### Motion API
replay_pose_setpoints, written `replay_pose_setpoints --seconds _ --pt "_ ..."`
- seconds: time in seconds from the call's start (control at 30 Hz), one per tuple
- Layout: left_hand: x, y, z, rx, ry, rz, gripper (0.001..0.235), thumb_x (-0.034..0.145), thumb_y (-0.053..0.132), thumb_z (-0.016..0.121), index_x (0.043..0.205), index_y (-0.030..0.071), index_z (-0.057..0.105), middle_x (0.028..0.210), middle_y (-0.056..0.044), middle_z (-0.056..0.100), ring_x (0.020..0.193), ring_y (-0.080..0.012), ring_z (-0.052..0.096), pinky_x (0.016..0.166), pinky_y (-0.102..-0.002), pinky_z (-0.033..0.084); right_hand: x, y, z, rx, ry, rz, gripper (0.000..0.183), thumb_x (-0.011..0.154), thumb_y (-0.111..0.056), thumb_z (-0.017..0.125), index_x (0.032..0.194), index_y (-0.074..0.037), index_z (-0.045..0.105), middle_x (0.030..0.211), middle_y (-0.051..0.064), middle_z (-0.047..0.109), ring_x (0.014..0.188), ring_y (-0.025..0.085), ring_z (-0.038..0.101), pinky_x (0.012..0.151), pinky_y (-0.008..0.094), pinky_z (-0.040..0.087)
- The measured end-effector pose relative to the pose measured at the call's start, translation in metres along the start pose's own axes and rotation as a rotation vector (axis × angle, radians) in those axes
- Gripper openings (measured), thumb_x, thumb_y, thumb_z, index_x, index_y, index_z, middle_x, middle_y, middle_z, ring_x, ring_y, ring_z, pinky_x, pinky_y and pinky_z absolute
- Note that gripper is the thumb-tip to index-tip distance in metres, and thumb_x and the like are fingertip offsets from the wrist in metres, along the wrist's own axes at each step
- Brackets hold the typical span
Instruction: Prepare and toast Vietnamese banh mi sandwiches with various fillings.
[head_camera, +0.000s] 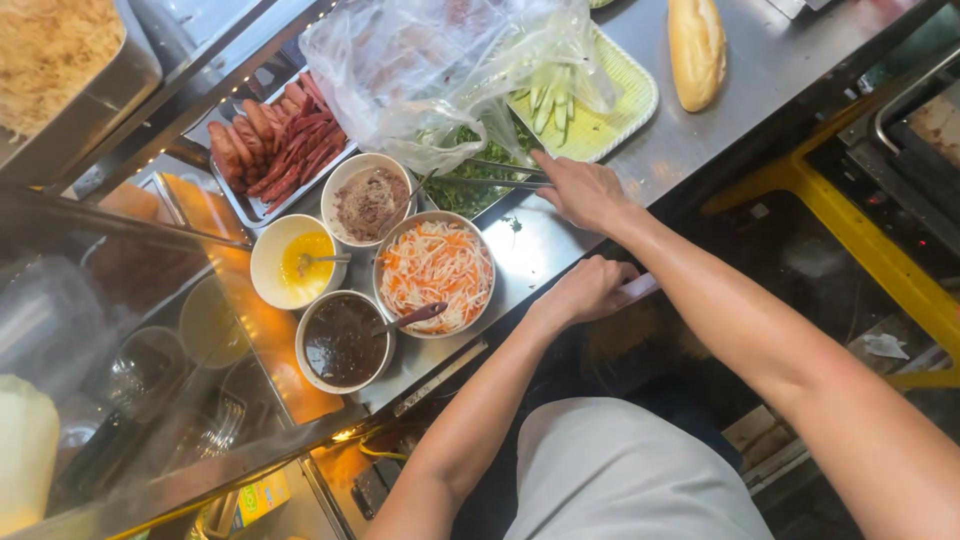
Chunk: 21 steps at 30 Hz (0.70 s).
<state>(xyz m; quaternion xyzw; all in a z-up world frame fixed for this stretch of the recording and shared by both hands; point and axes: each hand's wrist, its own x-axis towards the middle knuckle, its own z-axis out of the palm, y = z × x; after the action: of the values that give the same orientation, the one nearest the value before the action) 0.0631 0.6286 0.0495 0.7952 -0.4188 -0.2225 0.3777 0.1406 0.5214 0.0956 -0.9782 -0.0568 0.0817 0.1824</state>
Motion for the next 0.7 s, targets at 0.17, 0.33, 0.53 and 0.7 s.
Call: replay_pose_setpoints --seconds 0.17,0.33,0.53,0.7 --pt "0.043 0.005 0.019 0.085 -0.131 0.029 0.017 0.081 0.018 0.075 0.092 0.005 0.075 0.081 -0.022 0.071 0.083 -0.0403 0.071 0.076 -0.050 0.056 -0.062 0.060 -0.045 0.183 0.131 -0.068 0.043 0.097 -0.027 0.067 0.137 -0.012 0.061 0.113 0.017 0.067 0.100 0.036 0.068 0.084 0.047 0.053" --pt "0.138 0.037 0.077 0.169 -0.374 0.230 0.018 0.081 0.027 0.074 0.084 0.009 0.074 0.077 -0.018 0.072 0.078 -0.0379 0.072 0.072 -0.049 0.057 -0.168 0.176 -0.076 0.495 0.207 0.180 0.043 0.096 -0.025 0.066 0.137 -0.010 0.060 0.098 0.010 0.068 0.087 0.021 0.067 0.078 0.037 0.054" --pt "0.290 0.077 0.179 0.488 -0.519 0.506 0.024 0.082 0.036 0.071 0.089 0.014 0.076 0.085 -0.013 0.074 0.084 -0.0351 0.073 0.075 -0.048 0.059 -0.328 0.321 -0.029 1.082 0.603 0.542 0.035 0.109 -0.026 0.054 0.136 -0.004 0.056 0.089 0.002 0.056 0.075 0.009 0.051 0.066 0.027 0.045" --pt "0.404 0.081 0.260 0.632 -0.535 0.597 0.021 0.085 0.030 0.071 0.095 0.012 0.076 0.123 -0.011 0.066 0.117 -0.0328 0.061 0.091 -0.044 0.056 -0.406 0.356 0.013 1.328 0.871 0.792 0.031 0.115 -0.030 0.048 0.126 -0.002 0.056 0.090 0.003 0.058 0.074 0.010 0.053 0.068 0.027 0.045"
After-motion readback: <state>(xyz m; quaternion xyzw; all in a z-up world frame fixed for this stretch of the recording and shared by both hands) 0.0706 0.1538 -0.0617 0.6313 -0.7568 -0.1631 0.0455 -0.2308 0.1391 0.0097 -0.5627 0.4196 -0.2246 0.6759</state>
